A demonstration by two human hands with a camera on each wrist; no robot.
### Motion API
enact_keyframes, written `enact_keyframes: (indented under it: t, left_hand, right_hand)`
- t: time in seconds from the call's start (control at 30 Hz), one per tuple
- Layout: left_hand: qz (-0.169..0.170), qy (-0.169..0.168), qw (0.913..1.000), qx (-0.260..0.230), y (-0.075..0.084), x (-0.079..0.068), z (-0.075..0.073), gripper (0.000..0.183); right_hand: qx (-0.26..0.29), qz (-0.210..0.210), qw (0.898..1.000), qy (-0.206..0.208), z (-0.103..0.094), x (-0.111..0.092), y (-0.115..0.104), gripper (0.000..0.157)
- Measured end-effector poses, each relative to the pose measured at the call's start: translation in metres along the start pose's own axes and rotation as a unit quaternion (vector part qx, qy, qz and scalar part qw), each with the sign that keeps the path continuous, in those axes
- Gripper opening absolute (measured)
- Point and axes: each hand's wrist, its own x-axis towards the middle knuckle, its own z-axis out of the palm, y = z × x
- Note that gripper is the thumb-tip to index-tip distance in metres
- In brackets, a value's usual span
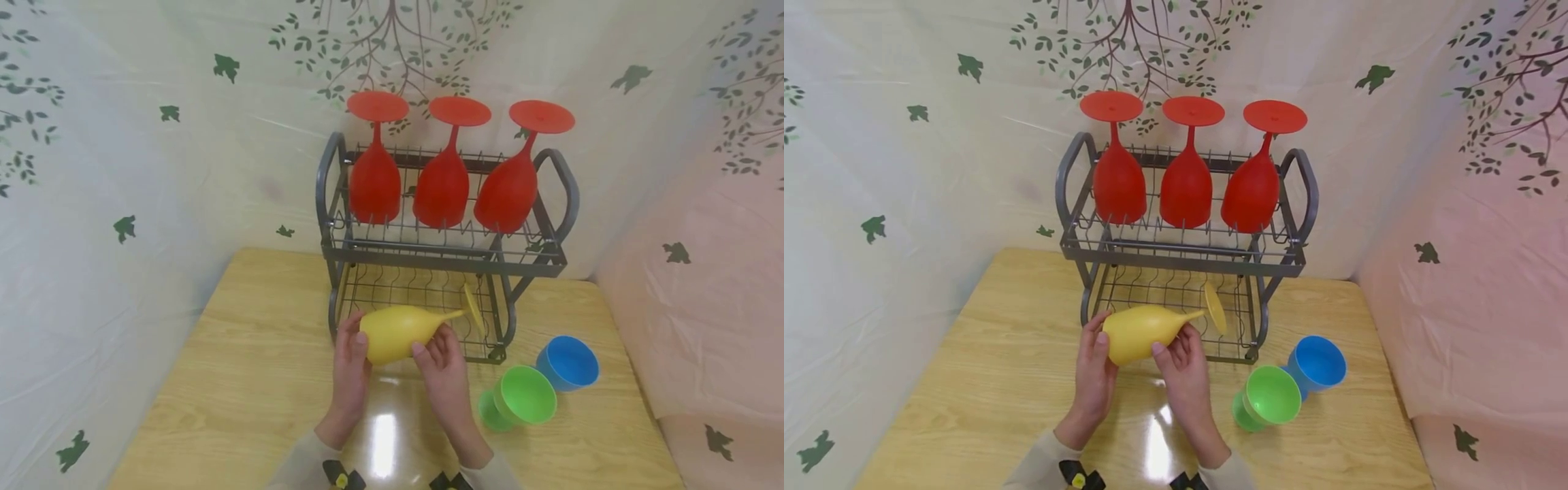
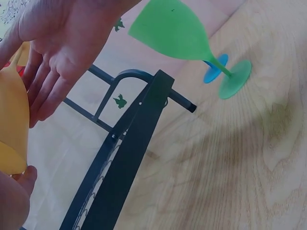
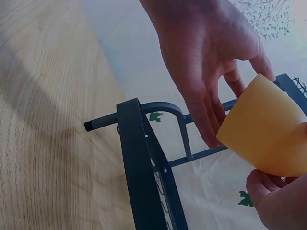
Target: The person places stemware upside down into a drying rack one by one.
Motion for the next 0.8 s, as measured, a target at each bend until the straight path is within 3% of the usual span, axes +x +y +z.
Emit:
enact_keyframes:
  t: [0.17,0.33,0.47,0.53,0.63,0.8]
  left_hand:
    - [-0.006,0.001,0.9999,0.012,0.000,-0.002,-0.001,0.043]
    - [-0.016,-0.007,0.9983,0.055,0.003,-0.007,-0.005,0.051]
    - [0.013,-0.040,0.9932,0.109,0.005,-0.011,-0.010,0.050]
    - [0.041,-0.059,0.9863,0.148,0.005,-0.013,-0.013,0.049]
    - [0.085,-0.078,0.9671,0.227,0.005,-0.015,-0.019,0.052]
    - [0.107,-0.091,0.9333,0.330,0.006,-0.017,-0.029,0.058]
  right_hand:
    - [-0.006,0.005,1.000,0.003,-0.002,0.000,0.000,0.061]
    - [-0.017,0.016,1.000,0.009,-0.008,0.001,0.000,0.060]
    - [-0.021,0.009,1.000,0.021,-0.016,0.003,0.001,0.057]
    - [-0.026,0.006,0.999,0.031,-0.020,0.004,0.001,0.058]
    - [-0.032,0.006,0.999,0.040,-0.024,0.006,0.002,0.061]
    - [-0.035,-0.002,0.998,0.047,-0.030,0.009,0.003,0.063]
